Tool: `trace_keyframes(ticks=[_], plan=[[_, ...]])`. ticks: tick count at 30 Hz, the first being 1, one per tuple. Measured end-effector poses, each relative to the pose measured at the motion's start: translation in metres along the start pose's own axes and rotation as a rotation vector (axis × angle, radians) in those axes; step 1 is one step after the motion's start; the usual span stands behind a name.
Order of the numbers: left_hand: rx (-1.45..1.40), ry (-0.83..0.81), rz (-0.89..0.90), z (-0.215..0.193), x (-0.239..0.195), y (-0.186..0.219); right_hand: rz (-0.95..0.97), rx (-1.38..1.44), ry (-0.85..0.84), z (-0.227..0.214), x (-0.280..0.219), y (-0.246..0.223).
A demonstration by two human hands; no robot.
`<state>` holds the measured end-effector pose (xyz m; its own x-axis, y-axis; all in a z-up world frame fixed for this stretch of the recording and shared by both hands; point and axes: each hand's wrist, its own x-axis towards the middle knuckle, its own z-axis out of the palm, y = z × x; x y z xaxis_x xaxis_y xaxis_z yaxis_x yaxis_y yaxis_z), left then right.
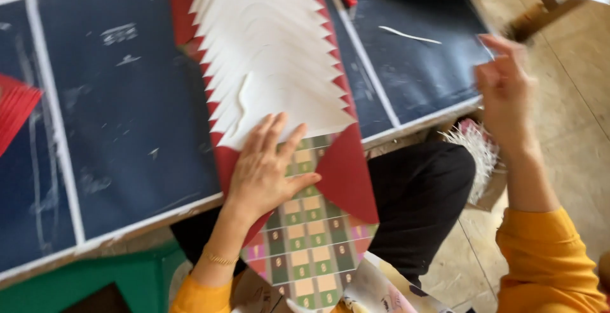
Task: The person folds a stack of white paper sheets with red edges on a table. They use a red-handled tool to crease the folds and then place the folded stack into a patterned paper bag.
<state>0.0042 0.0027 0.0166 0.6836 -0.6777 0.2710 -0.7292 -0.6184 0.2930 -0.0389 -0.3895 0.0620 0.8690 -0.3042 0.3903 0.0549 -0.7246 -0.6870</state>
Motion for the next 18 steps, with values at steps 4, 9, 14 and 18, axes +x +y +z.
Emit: trace_keyframes(ticks=[4,9,14,18], plan=[[-0.1,0.243,0.048,0.016,-0.003,-0.004,-0.424,-0.197,-0.39,0.086,0.0,-0.083],[-0.101,0.309,0.096,0.026,-0.009,-0.01,-0.79,-0.368,-0.663,0.183,0.012,-0.162],[-0.134,0.352,0.114,0.029,-0.011,-0.013,-0.886,-0.276,-0.567,0.201,0.017,-0.15],[-0.205,0.23,0.052,0.031,-0.013,-0.011,-0.694,-0.221,-0.408,0.141,0.014,-0.115]])
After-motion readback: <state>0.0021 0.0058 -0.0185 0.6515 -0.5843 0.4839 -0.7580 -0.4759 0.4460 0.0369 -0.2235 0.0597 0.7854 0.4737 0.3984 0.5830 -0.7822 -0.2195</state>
